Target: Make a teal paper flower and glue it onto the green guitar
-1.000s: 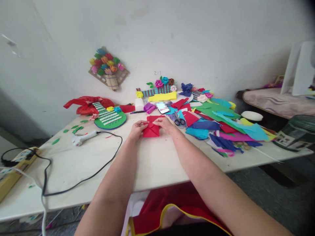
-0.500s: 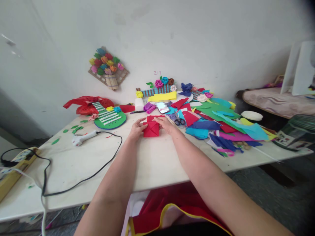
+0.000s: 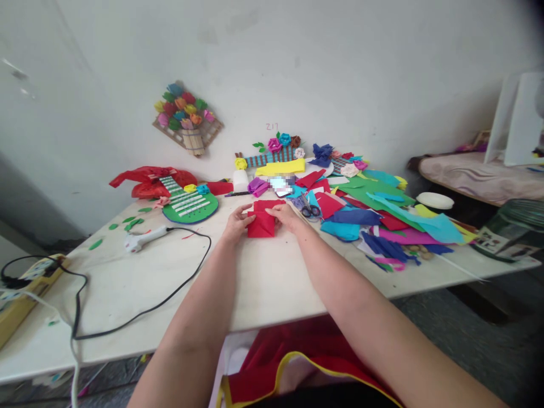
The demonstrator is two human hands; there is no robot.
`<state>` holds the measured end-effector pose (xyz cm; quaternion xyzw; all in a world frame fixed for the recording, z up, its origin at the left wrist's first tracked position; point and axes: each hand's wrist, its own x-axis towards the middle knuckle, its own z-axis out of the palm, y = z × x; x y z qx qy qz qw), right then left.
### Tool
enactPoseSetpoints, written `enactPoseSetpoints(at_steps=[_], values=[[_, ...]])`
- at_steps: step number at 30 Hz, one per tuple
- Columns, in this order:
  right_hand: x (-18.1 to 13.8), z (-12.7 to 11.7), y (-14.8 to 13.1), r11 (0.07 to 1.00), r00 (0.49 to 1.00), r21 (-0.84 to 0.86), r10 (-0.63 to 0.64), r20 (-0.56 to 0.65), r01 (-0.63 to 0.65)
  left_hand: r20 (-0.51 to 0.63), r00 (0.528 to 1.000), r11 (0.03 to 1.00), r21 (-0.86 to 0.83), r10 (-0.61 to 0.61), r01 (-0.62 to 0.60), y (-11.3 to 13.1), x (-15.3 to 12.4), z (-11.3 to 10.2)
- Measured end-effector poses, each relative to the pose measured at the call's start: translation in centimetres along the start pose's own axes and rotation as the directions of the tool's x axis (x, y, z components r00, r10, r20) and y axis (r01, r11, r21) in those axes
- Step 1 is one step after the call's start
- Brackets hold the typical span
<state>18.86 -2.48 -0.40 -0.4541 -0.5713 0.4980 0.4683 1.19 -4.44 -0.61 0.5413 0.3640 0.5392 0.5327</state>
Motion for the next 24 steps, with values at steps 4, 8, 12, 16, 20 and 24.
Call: enactPoseSetpoints(at_steps=[4, 8, 12, 16, 20, 24], values=[[0.1, 0.0, 0.0, 0.998, 0.999, -0.047, -0.039, -0.034, 0.037, 0.003, 1.0, 1.0, -0.004, 0.004, -0.004, 0.0, 0.1, 0.0], [0.1, 0.0, -0.1, 0.996, 0.998, -0.076, -0.054, -0.037, 0.051, 0.0, 1.0, 1.0, -0.005, 0.014, -0.014, -0.1, 0.2, -0.1], [0.0, -0.1, 0.0, 0.999, 0.999, -0.027, -0.047, 0.022, 0.048, -0.007, 1.0, 1.0, 0.012, 0.003, -0.003, -0.2, 0.2, -0.2], [0.0, 0.0, 0.3, 0.999, 0.997, -0.009, -0.041, 0.067, 0.041, 0.01, 1.0, 1.0, 0.029, -0.003, 0.003, -0.3, 0.2, -0.2], [0.4, 0.2, 1.0, 0.991, 0.987, -0.034, -0.124, 0.097, 0.128, 0.041, 0.999, 1.0, 0.018, -0.003, 0.003, -0.3, 0.2, -0.1], [1.0, 0.6, 1.7, 0.981, 0.979, -0.054, -0.179, 0.093, 0.185, 0.045, 0.999, 1.0, -0.002, -0.024, 0.024, -0.4, 0.2, -0.1]])
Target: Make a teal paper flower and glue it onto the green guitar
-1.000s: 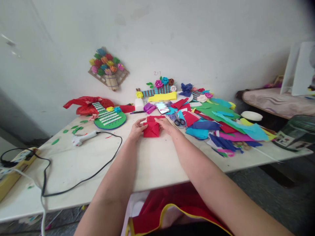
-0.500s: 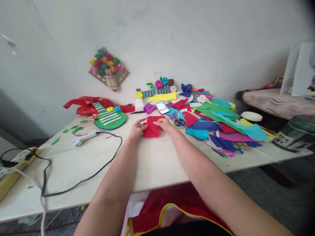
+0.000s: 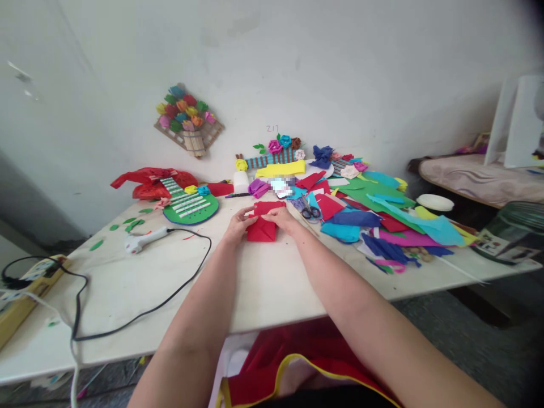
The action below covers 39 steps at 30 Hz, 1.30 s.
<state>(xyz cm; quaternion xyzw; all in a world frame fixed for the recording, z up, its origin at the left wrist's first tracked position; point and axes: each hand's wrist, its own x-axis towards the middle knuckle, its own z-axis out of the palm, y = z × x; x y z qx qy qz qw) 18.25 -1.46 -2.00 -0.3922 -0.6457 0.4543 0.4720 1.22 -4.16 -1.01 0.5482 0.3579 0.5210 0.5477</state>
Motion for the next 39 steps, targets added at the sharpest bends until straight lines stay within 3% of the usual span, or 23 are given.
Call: enactPoseSetpoints(at_steps=[13, 18, 28, 39], values=[[-0.3, 0.3, -0.6, 0.998, 1.0, -0.055, -0.02, -0.02, 0.019, -0.01, 0.997, 0.996, 0.044, -0.075, 0.076, -0.6, 0.1, 0.1], [-0.4, 0.6, -1.0, 0.996, 0.999, -0.078, -0.037, -0.03, 0.035, -0.079, 0.995, 0.996, 0.058, -0.068, 0.072, -0.7, 0.3, 0.2], [-0.4, 0.9, -1.1, 1.0, 0.998, -0.007, 0.006, -0.068, -0.006, -0.194, 0.98, 0.966, 0.259, 0.034, 0.018, -0.2, 0.2, 0.8], [-0.4, 1.5, -1.5, 0.994, 0.992, 0.091, 0.069, -0.107, -0.059, -0.234, 0.963, 0.896, 0.444, 0.13, -0.013, 0.0, 0.7, 0.7]])
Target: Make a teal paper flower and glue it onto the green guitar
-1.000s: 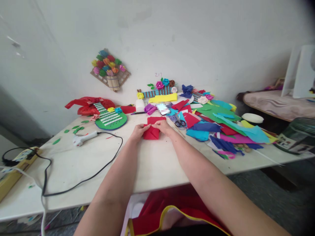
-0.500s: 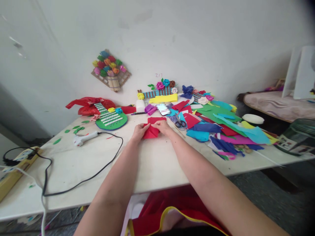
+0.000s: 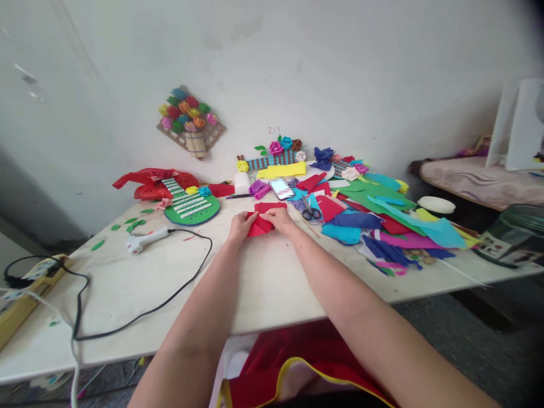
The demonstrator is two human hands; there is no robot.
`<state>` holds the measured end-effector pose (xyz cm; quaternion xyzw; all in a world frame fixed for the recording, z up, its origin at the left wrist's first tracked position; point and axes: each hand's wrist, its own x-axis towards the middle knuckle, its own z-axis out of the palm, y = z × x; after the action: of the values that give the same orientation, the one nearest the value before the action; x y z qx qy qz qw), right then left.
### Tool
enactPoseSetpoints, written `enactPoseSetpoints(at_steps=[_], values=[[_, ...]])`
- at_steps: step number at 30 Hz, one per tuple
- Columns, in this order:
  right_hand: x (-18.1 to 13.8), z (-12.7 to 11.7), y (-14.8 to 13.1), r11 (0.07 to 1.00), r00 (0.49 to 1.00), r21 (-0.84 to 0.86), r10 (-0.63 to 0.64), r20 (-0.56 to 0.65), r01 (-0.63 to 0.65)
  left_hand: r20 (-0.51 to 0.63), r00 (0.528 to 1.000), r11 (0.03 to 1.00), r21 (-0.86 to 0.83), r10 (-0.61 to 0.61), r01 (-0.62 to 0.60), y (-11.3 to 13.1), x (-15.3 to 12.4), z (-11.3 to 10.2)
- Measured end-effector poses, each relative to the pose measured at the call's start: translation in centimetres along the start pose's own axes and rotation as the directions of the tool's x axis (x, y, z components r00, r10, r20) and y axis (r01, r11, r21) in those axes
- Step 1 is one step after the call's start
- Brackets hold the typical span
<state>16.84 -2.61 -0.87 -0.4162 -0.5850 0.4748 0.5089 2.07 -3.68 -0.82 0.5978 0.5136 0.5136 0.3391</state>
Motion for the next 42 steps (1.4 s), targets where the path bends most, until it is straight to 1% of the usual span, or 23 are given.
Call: enactPoseSetpoints(at_steps=[4, 8, 14, 18, 22, 25, 28, 33, 38, 40, 42], values=[[0.0, -0.1, 0.0, 1.0, 1.0, 0.001, 0.001, 0.004, -0.001, -0.037, 0.999, 0.998, 0.053, 0.035, -0.033, 0.0, 0.1, 0.1], [-0.3, -0.5, -0.3, 0.999, 0.999, 0.029, 0.022, 0.031, -0.023, -0.045, 0.997, 0.996, 0.058, 0.068, -0.065, 0.0, 0.2, 0.0], [-0.1, -1.3, -0.4, 0.996, 0.993, 0.008, 0.09, 0.07, -0.091, -0.084, 0.995, 0.996, 0.078, 0.057, -0.051, 0.1, 0.2, -0.2], [0.0, -1.3, -0.2, 0.996, 0.995, 0.004, 0.088, 0.05, -0.088, -0.078, 0.994, 0.993, 0.101, 0.075, -0.067, -0.1, 0.3, -0.3], [-0.1, -1.1, -0.4, 0.995, 0.995, -0.024, 0.097, 0.027, -0.096, -0.067, 0.995, 0.994, 0.081, 0.079, -0.074, -0.6, 0.5, -0.2], [-0.1, -0.9, -0.6, 0.995, 0.996, -0.046, 0.086, -0.005, -0.086, -0.083, 0.992, 0.992, 0.09, 0.093, -0.085, -0.8, 0.7, -0.2], [-0.1, -0.8, -0.8, 0.996, 0.996, -0.047, 0.08, -0.027, -0.081, -0.106, 0.987, 0.985, 0.133, 0.121, -0.106, -0.8, 0.8, -0.2], [0.0, -0.8, -0.6, 0.998, 0.998, -0.029, 0.062, -0.006, -0.062, -0.122, 0.982, 0.975, 0.186, 0.144, -0.12, -0.7, 0.8, -0.4], [-0.2, -1.0, -0.3, 0.996, 0.994, -0.015, 0.093, 0.064, -0.092, -0.1, 0.984, 0.97, 0.21, 0.146, -0.123, -0.5, 0.7, -0.5], [-0.2, -0.9, -0.3, 0.995, 0.993, -0.027, 0.1, 0.062, -0.098, -0.084, 0.987, 0.969, 0.216, 0.14, -0.119, -0.4, 0.6, -0.5], [-0.1, -0.8, -0.3, 0.994, 0.994, -0.032, 0.103, 0.041, -0.102, -0.069, 0.993, 0.984, 0.154, 0.099, -0.087, -0.4, 0.6, -0.5]])
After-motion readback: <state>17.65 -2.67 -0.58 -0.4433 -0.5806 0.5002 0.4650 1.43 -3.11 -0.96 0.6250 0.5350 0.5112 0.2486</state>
